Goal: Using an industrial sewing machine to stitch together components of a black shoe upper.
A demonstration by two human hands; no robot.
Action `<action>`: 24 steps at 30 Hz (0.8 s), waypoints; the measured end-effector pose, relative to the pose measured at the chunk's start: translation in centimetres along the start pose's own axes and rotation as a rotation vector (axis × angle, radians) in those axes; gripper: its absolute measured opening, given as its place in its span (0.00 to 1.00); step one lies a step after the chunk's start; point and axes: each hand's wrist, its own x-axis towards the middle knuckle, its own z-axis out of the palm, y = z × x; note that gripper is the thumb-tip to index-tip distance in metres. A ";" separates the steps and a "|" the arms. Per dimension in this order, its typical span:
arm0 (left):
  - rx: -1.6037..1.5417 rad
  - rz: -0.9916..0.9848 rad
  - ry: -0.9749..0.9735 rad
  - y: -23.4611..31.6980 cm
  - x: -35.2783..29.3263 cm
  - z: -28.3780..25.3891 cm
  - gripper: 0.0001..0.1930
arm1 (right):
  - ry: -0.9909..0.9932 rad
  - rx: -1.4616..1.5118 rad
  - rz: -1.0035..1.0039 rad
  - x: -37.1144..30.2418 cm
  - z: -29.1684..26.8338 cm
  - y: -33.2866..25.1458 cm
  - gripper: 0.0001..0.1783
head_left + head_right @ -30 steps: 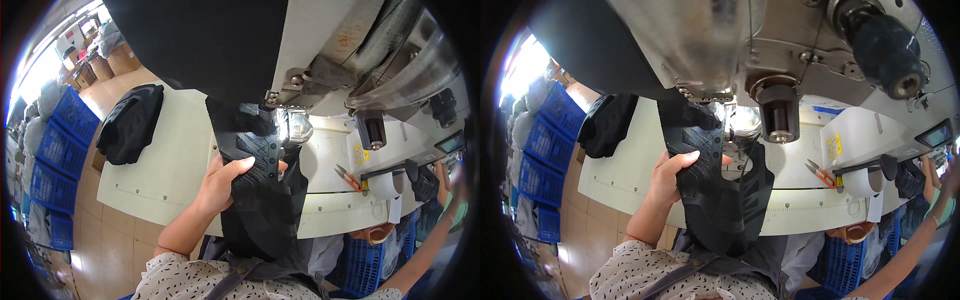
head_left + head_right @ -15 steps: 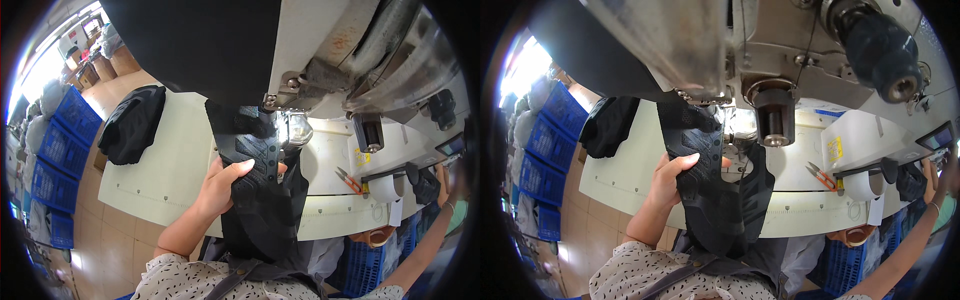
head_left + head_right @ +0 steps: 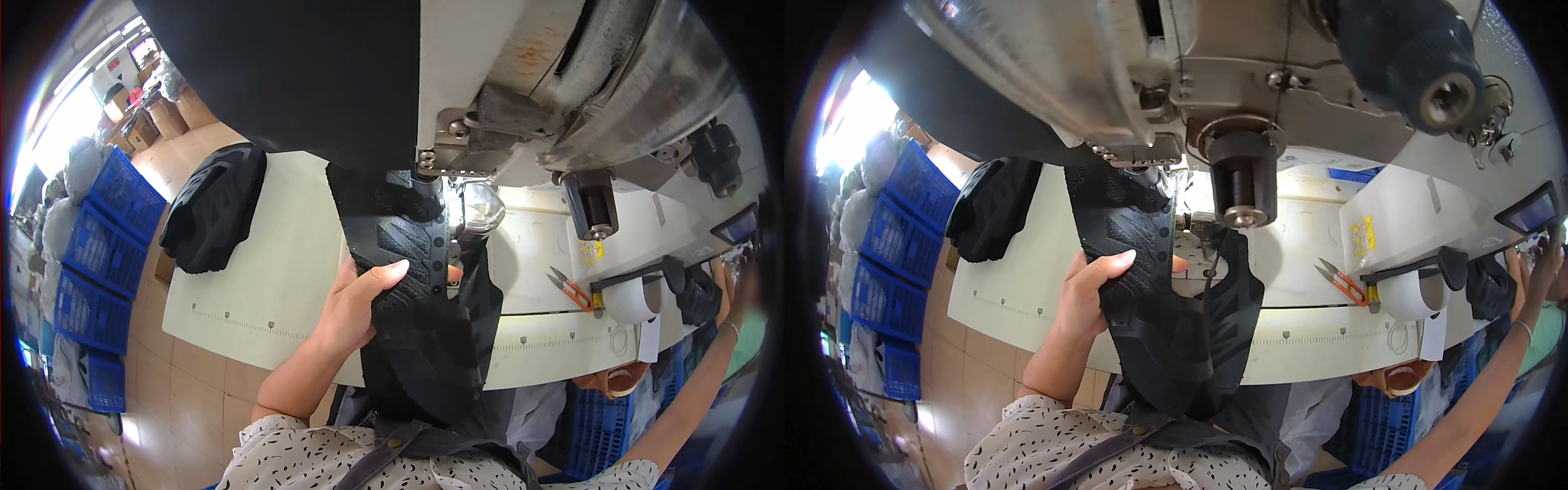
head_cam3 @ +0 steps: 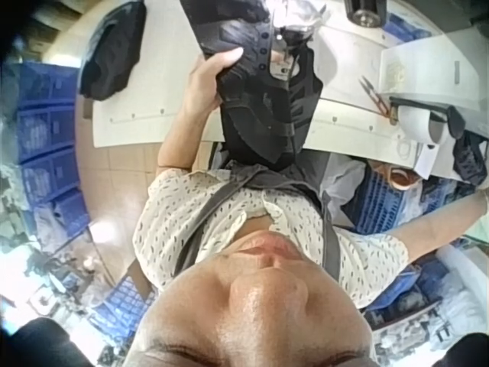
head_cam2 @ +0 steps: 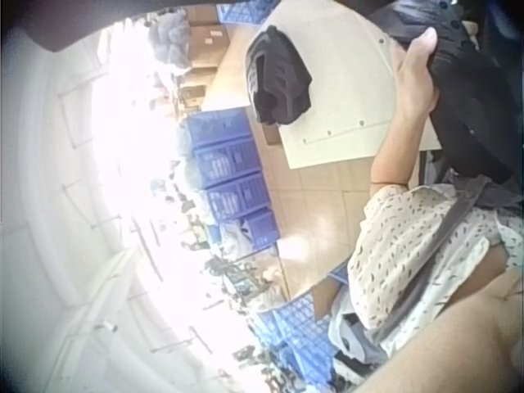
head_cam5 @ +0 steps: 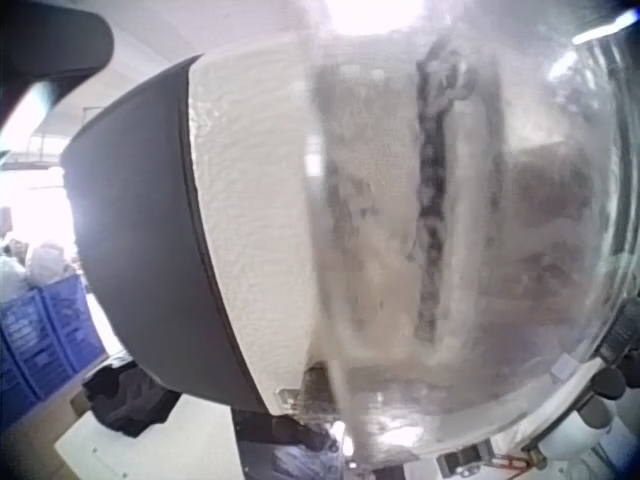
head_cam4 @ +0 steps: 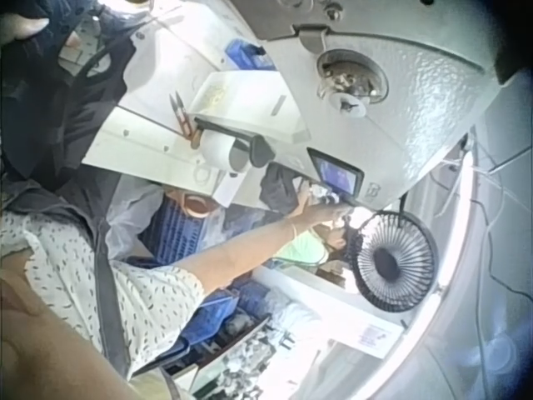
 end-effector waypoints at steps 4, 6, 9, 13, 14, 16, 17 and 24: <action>0.000 -0.019 0.024 0.0 0.0 0.1 0.21 | 0.001 0.004 -0.013 -0.5 0.1 -0.3 0.33; -0.011 -0.001 0.004 0.0 0.0 0.0 0.21 | -0.001 0.008 -0.016 -0.7 0.1 -0.3 0.32; -0.015 0.007 -0.003 -0.1 0.1 0.0 0.21 | 0.000 0.016 -0.018 -1.0 0.2 -0.4 0.30; -0.007 0.004 0.003 -0.1 0.0 0.0 0.21 | -0.003 0.030 -0.019 -1.5 0.6 -0.7 0.27; -0.007 0.004 0.003 -0.1 0.0 0.0 0.21 | -0.003 0.034 -0.023 -1.6 0.7 -0.8 0.26; -0.021 -0.003 0.014 -0.1 0.0 0.1 0.21 | -0.009 0.040 -0.031 -1.7 0.9 -1.0 0.25; -0.022 -0.001 0.015 0.0 0.0 0.1 0.21 | -0.011 0.044 -0.034 -1.8 1.0 -1.1 0.25; -0.019 0.004 -0.017 0.2 0.0 0.0 0.21 | -0.073 0.135 -0.088 -1.1 0.7 -0.5 0.22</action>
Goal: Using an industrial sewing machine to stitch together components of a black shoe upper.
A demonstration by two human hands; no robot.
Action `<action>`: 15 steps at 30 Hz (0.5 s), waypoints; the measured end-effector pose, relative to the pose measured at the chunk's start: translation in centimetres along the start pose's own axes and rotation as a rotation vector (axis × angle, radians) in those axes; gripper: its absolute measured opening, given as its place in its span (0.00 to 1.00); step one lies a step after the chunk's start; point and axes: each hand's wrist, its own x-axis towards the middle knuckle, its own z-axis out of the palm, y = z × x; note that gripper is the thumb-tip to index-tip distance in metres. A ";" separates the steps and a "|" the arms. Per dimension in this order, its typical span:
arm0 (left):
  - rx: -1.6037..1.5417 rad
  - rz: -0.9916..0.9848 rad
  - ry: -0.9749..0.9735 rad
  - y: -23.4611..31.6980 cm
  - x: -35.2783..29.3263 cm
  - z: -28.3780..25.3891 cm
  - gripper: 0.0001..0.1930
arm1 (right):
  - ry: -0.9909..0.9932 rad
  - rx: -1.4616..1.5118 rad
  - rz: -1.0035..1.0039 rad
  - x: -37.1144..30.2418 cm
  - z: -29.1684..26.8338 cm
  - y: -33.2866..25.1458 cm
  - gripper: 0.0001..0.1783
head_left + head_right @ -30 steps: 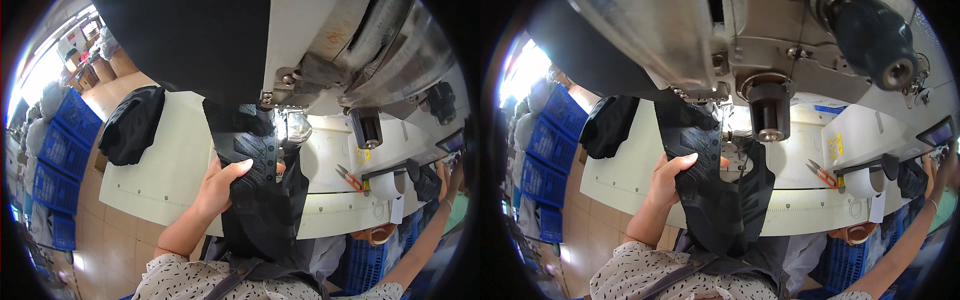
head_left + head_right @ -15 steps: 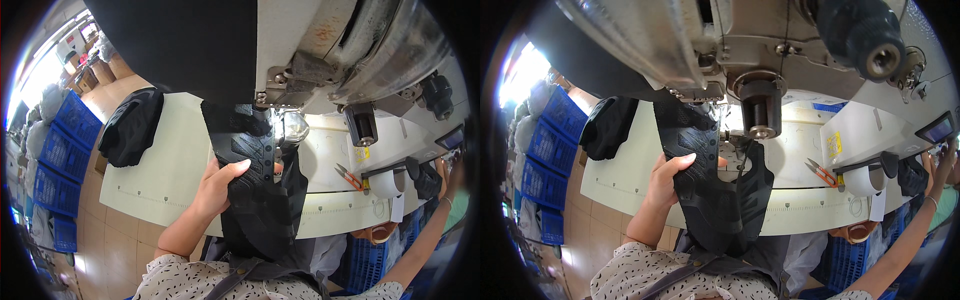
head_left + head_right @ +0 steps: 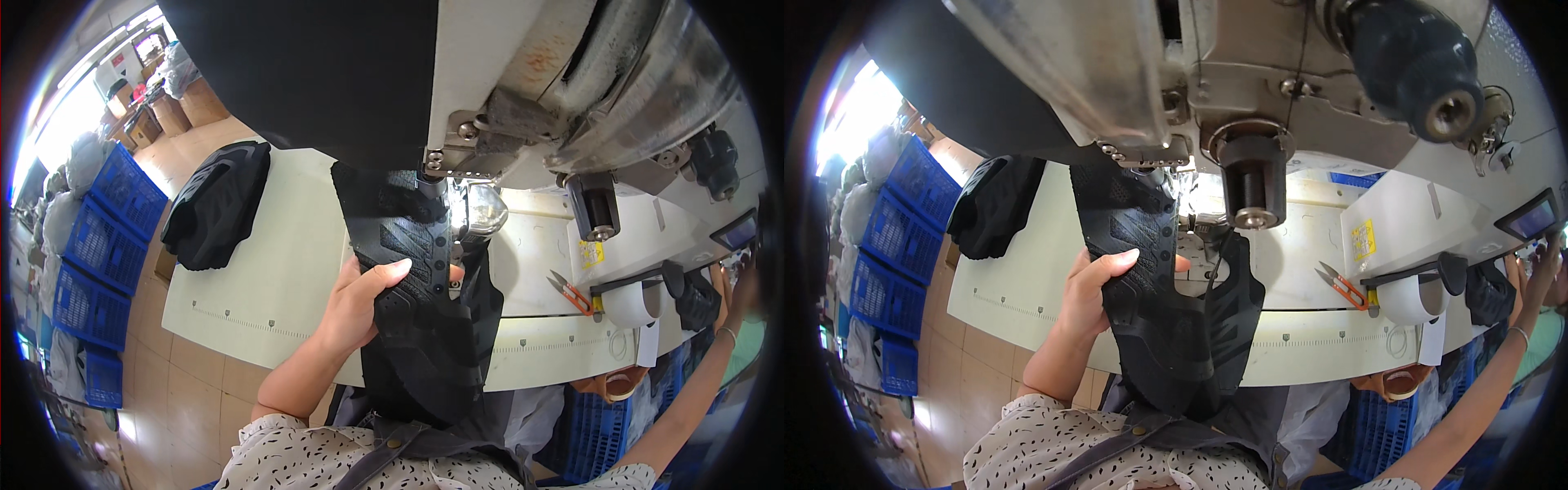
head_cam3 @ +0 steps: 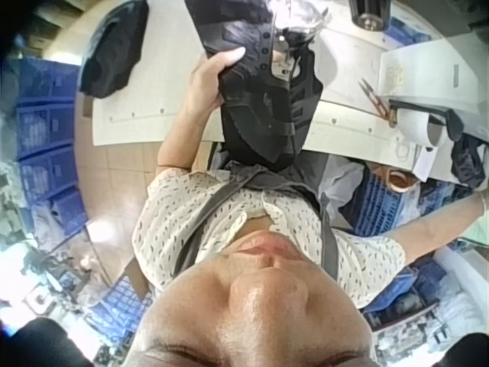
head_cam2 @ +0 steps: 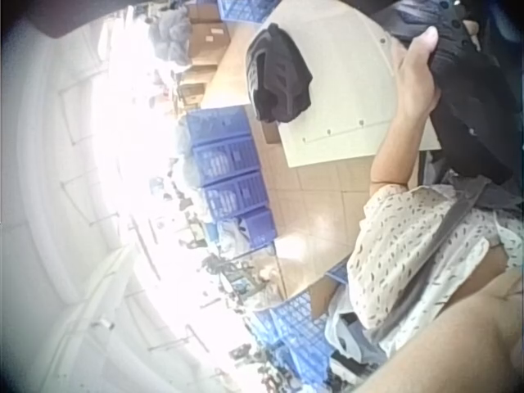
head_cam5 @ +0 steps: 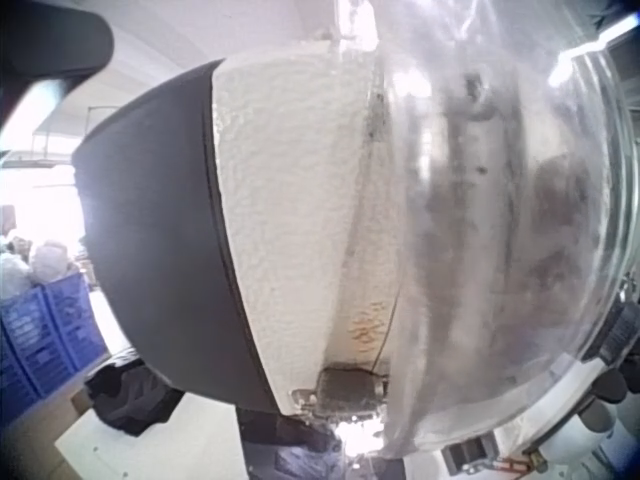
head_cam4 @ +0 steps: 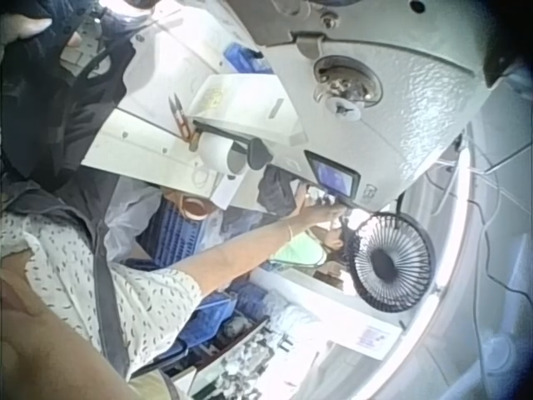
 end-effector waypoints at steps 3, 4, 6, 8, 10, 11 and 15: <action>0.019 0.010 0.029 -0.1 0.1 0.1 0.21 | 0.041 -0.053 0.059 0.8 -0.5 0.9 0.23; 0.012 0.012 0.022 -0.2 0.1 0.1 0.21 | 0.051 -0.069 0.067 1.0 -0.6 1.3 0.23; 0.009 0.008 0.027 -0.2 0.1 0.0 0.21 | 0.073 -0.090 0.087 1.4 -0.9 1.9 0.24; 0.001 0.006 0.023 -0.2 0.2 0.0 0.21 | 0.094 -0.099 0.100 1.9 -1.2 2.3 0.25; 0.017 -0.003 0.025 -0.2 0.1 -0.1 0.21 | 0.095 -0.094 0.078 2.2 -1.3 2.6 0.27; 0.017 -0.003 0.025 -0.2 0.1 -0.1 0.21 | 0.080 -0.083 0.056 2.2 -1.3 2.6 0.28; 0.024 -0.009 0.026 -0.2 0.0 -0.1 0.21 | 0.068 -0.167 0.155 2.0 -0.6 1.6 0.30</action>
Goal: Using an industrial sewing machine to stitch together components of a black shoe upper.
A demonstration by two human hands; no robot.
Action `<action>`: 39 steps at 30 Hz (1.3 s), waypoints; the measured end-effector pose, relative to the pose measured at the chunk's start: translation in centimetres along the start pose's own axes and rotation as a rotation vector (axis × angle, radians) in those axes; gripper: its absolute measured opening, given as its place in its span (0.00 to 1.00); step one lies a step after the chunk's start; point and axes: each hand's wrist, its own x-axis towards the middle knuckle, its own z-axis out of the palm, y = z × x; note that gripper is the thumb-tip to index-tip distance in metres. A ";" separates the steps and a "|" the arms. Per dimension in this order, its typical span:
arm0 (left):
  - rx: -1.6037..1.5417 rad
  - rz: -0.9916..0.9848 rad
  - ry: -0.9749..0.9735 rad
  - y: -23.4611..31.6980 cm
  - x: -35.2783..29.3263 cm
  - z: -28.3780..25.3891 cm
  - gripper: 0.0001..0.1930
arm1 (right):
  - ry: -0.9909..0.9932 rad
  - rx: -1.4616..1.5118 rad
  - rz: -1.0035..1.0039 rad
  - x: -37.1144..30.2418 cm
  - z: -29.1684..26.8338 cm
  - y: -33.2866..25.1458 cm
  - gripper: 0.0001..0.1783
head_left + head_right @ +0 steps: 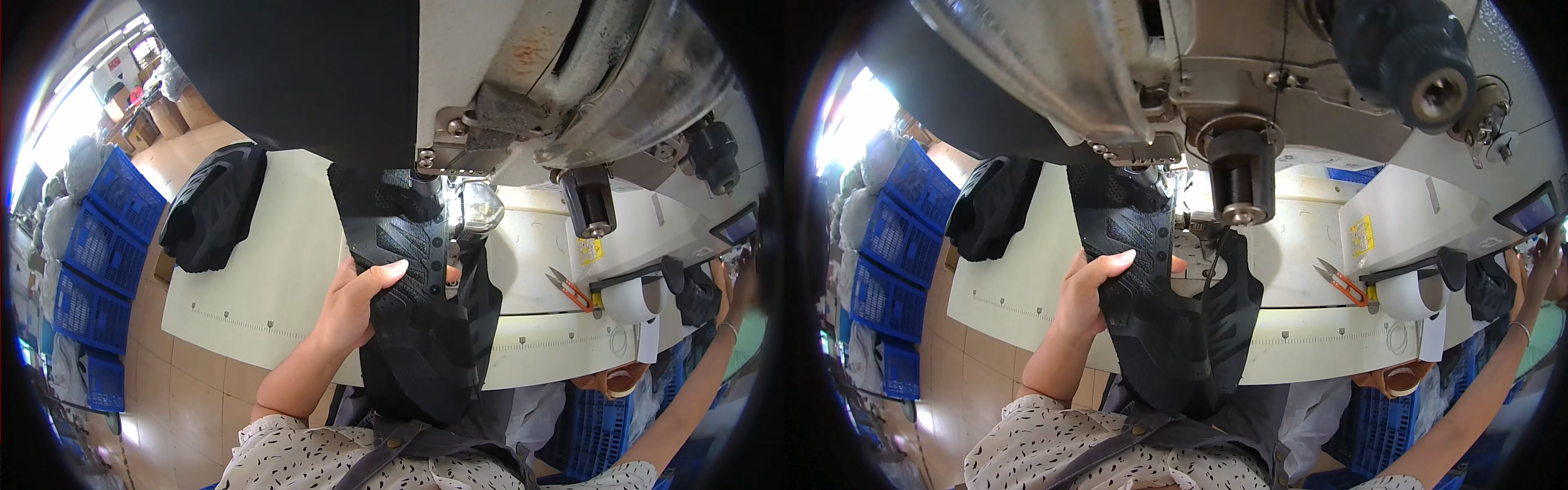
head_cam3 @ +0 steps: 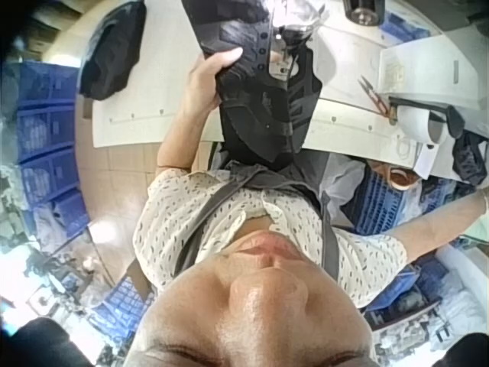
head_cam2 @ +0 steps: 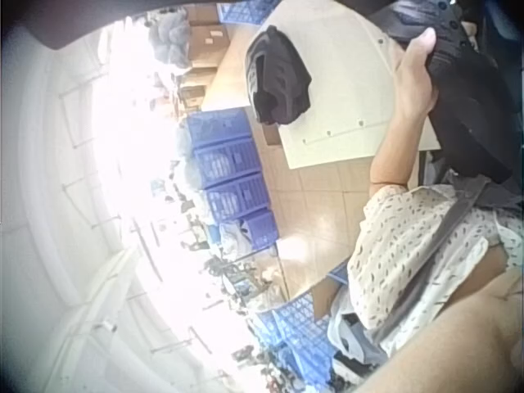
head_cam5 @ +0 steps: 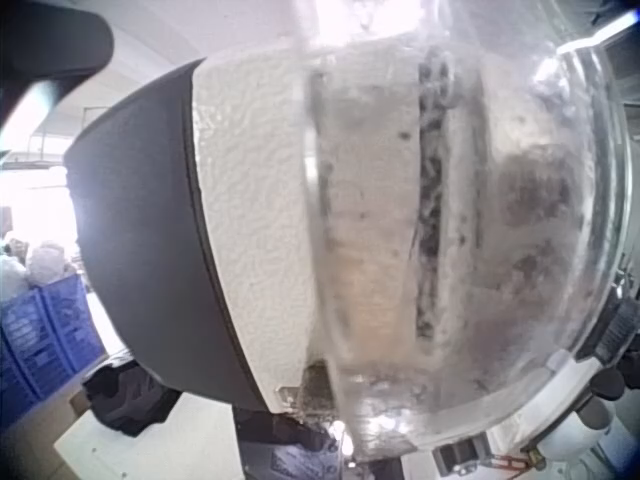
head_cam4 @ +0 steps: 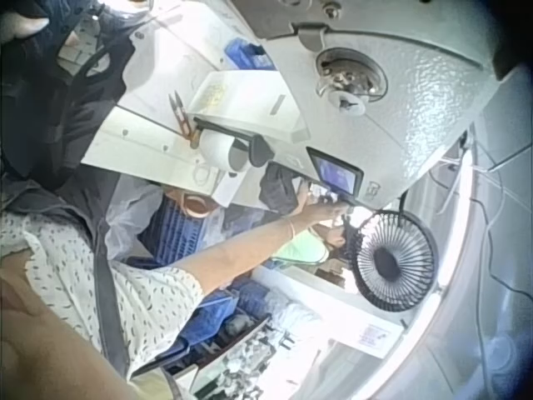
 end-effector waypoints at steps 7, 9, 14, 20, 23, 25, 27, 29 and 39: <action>-0.017 -0.023 -0.053 0.2 0.0 -0.3 0.20 | 0.113 -0.139 0.077 -4.4 2.5 -5.1 0.27; -0.020 -0.029 -0.050 0.2 0.0 -0.3 0.20 | 0.147 -0.124 0.089 -5.3 3.2 -6.1 0.25; -0.019 -0.050 -0.043 0.3 -0.1 -0.3 0.20 | 0.154 -0.089 0.064 -5.3 2.6 -5.6 0.21; -0.053 -0.014 -0.059 0.4 0.0 -0.3 0.20 | -0.076 0.186 0.149 -6.9 1.9 -6.1 0.35; -0.052 -0.017 -0.058 0.5 0.0 -0.4 0.21 | 0.210 0.087 -0.385 -13.7 3.7 -8.1 0.23; -0.060 -0.054 -0.064 0.7 0.0 -0.4 0.21 | 0.314 -0.056 -0.509 -20.2 4.8 -10.0 0.19; -0.073 -0.054 -0.061 0.7 0.0 -0.3 0.20 | 0.275 -0.161 -0.491 -26.5 6.3 -12.0 0.17; -0.088 -0.063 -0.056 0.7 0.0 -0.2 0.20 | 0.111 -0.098 -0.475 -32.3 8.6 -13.6 0.14; -0.088 -0.093 -0.052 1.0 0.1 -0.7 0.20 | -0.511 0.090 -0.474 -45.6 17.5 -17.9 0.10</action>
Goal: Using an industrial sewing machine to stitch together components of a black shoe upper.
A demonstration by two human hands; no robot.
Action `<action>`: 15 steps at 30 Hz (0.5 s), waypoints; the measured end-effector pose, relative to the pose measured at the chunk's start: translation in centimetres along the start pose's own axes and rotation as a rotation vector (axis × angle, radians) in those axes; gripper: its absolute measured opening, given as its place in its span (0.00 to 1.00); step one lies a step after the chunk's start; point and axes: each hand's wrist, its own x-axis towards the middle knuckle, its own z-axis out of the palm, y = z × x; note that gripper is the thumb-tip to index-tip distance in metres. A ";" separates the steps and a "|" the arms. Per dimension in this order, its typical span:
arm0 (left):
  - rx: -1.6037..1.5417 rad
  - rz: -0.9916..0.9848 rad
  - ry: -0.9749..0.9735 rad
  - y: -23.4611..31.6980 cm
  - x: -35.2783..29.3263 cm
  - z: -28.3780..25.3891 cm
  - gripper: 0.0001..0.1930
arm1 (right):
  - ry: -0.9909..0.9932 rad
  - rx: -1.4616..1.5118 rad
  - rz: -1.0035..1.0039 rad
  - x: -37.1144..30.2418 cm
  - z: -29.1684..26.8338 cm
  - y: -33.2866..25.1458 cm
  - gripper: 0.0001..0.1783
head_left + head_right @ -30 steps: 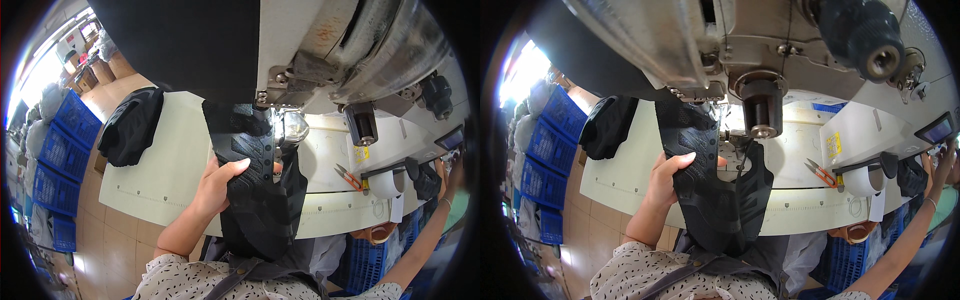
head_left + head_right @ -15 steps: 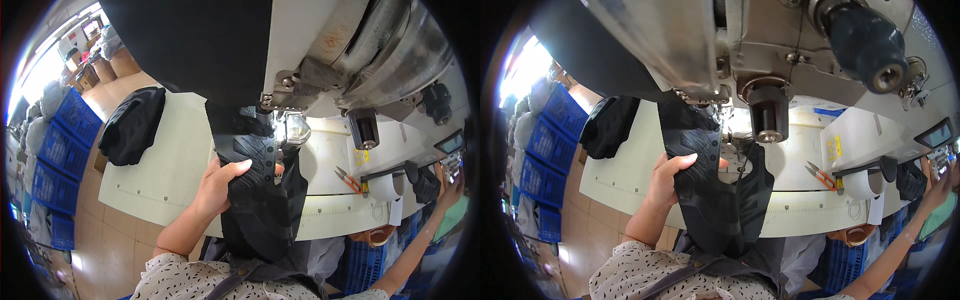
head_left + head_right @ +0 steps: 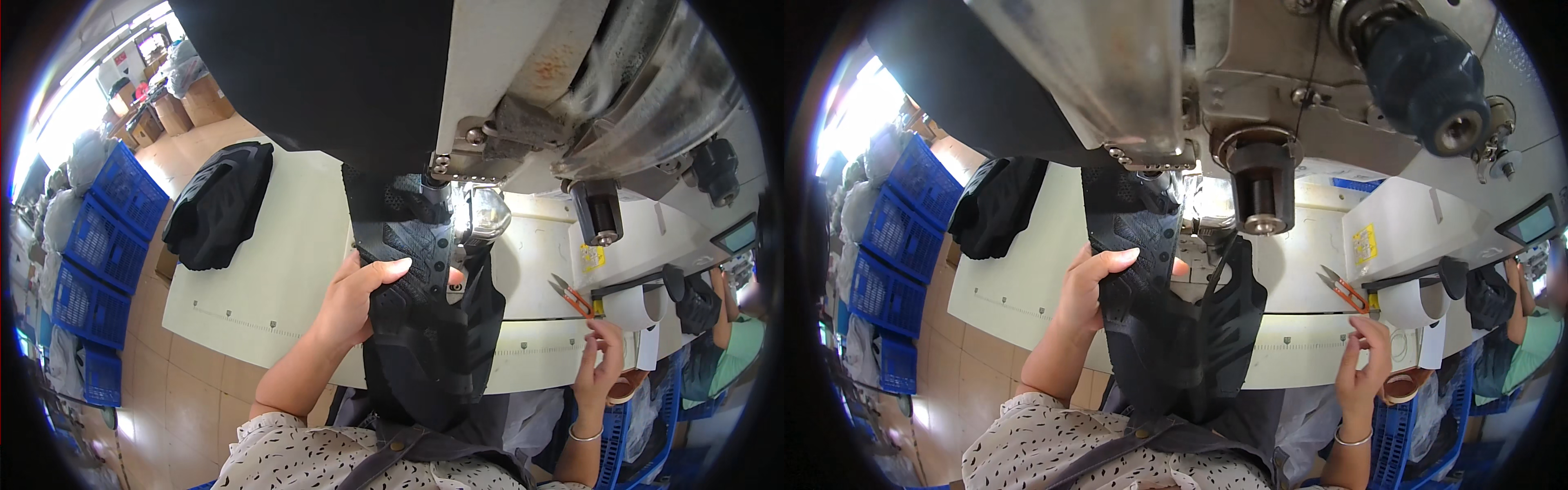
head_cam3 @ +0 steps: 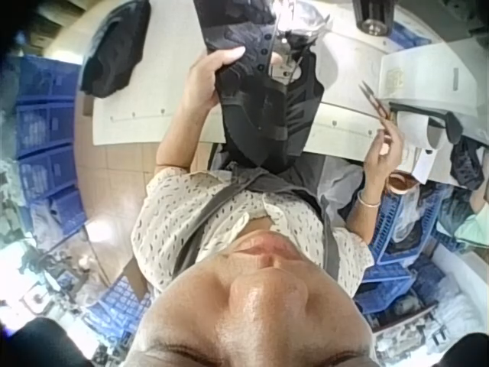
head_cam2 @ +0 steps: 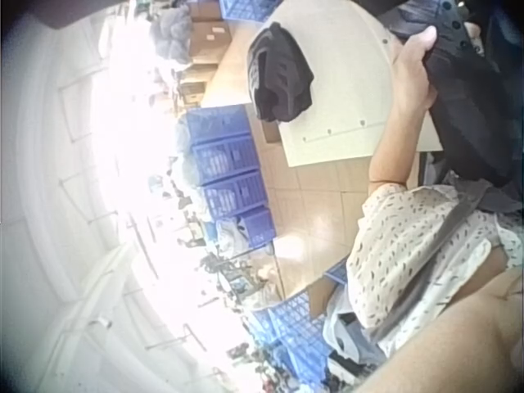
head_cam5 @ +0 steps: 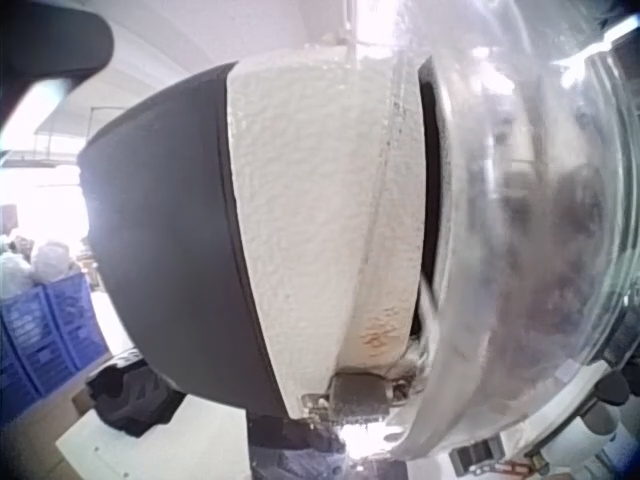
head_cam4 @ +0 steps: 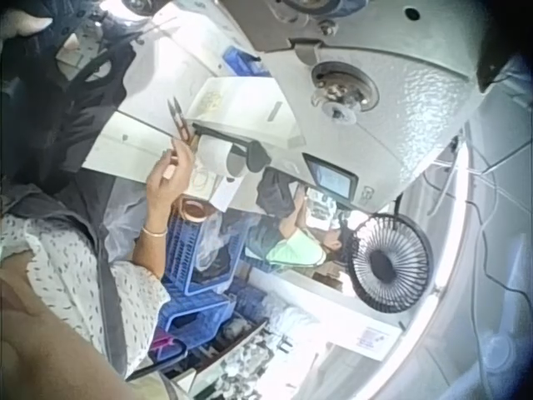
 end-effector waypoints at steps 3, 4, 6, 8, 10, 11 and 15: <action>-0.009 -0.004 -0.004 0.1 0.1 0.1 0.20 | -0.069 0.089 0.048 0.7 1.1 -0.8 0.10; -0.010 -0.016 0.012 0.1 0.1 0.2 0.20 | -0.082 0.077 0.049 1.2 1.4 -0.9 0.10; -0.017 -0.006 0.003 0.1 0.1 0.3 0.21 | -0.072 0.108 0.069 2.1 2.1 -1.2 0.11; -0.019 -0.008 0.007 0.1 0.1 0.5 0.21 | -0.058 0.159 0.096 2.9 2.9 -1.6 0.11; -0.036 -0.022 0.024 0.1 0.0 0.5 0.21 | -0.067 0.229 0.071 3.7 3.8 -2.0 0.12; -0.038 -0.017 0.019 0.1 0.0 0.5 0.21 | -0.078 0.206 0.092 4.0 4.3 -2.3 0.12; -0.020 -0.008 0.020 0.0 0.1 0.4 0.21 | -0.142 0.220 0.030 5.6 5.7 -3.5 0.13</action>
